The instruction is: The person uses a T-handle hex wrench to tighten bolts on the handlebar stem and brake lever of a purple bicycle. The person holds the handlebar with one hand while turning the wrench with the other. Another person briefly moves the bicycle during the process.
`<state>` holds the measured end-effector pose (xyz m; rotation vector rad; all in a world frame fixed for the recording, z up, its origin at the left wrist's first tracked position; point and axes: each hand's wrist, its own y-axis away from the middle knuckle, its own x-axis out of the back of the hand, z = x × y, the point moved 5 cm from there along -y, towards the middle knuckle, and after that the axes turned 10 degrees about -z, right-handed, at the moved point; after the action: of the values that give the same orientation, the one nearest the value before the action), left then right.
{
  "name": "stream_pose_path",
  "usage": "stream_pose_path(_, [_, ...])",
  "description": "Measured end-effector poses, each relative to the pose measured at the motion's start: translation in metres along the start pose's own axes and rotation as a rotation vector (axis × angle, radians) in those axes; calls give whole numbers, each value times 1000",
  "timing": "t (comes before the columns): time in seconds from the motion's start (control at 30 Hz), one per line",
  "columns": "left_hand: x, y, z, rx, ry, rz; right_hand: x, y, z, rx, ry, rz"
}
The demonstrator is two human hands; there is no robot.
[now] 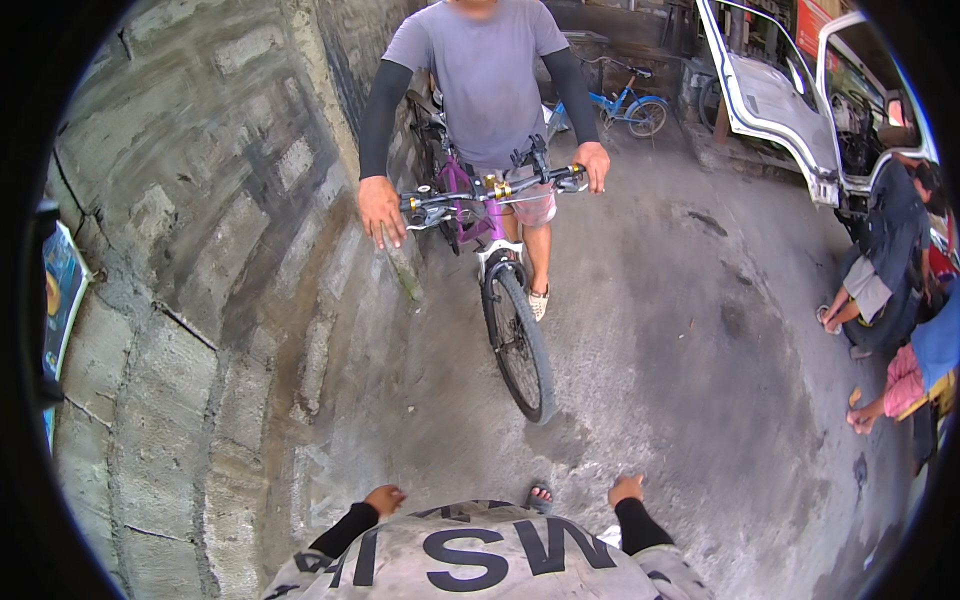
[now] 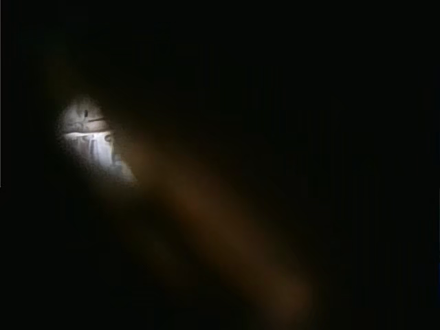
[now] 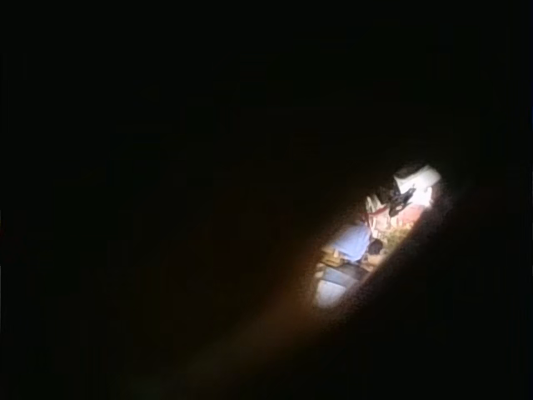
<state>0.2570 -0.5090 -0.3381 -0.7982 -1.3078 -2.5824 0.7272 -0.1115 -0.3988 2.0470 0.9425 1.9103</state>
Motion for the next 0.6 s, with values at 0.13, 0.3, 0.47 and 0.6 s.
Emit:
stream_pose_path(0.13, [-7, 54, -163, 58, -28, 212, 37, 33, -47, 24, -323, 187])
stream_pose_path(0.3, [-87, 114, -238, 123, 45, 23, -37, 70, -139, 184, -487, -56])
stream_pose_path(0.47, [-180, 154, -234, -6, 57, -226, -239, 164, -208, 1059, 404, -378])
stream_pose_path(0.6, [-195, 166, -226, -114, 51, -280, -239, 204, -214, 1258, 196, -701])
